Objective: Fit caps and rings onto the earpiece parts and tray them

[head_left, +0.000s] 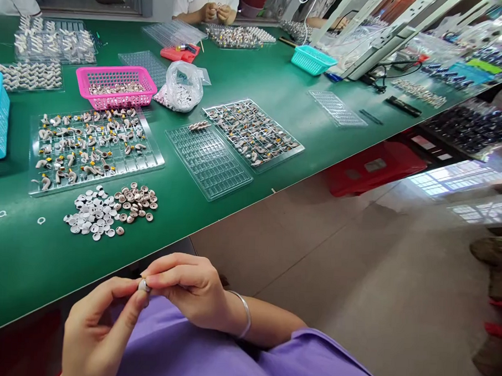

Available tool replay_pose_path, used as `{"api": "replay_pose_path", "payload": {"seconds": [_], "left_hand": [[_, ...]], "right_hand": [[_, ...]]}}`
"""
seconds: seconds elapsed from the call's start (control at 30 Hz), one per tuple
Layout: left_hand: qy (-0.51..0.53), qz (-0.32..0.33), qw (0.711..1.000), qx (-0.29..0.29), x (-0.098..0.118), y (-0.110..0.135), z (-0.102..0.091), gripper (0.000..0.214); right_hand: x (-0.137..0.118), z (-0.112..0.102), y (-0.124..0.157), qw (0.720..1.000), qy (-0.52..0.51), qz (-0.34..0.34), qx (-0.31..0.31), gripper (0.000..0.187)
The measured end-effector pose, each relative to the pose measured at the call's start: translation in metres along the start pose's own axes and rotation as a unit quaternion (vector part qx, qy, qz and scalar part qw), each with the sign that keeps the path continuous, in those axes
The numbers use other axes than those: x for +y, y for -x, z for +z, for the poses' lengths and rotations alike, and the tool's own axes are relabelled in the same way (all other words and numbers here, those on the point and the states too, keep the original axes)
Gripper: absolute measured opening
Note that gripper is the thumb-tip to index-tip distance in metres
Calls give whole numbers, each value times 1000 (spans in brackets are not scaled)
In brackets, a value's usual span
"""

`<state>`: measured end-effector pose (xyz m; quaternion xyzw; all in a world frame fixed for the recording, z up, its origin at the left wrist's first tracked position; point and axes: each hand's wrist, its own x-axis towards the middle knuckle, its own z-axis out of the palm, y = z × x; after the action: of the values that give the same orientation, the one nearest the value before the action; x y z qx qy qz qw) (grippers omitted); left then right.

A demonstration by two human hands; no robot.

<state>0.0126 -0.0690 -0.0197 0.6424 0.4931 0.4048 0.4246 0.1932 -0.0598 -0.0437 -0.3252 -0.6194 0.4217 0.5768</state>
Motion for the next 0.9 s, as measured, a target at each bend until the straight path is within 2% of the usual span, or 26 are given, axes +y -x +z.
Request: {"api": "replay_pose_path", "payload": {"seconds": [0.13,0.3,0.67,0.83,0.9], "left_hand": [[-32,41,999,0,2,0,-1,9],[-88,101,991,-2,8,-3,-1,11],[-75,51,995,-42,8,-5,-6,14],[-63,54,996,-32,6,-4,-4,11],[-50,40,997,-33,2,-3,-3,10]], "right_hand": [[1,0,1,1000,-2,14,-2,11],[0,1,0,1000,-22,1,4,12],[-6,-8,-4,996,60,-40,-54,20],[-10,-11,-4,991,92,-67,-68,25],[-11,-11,-4,992,88,-55,-70,24]]}}
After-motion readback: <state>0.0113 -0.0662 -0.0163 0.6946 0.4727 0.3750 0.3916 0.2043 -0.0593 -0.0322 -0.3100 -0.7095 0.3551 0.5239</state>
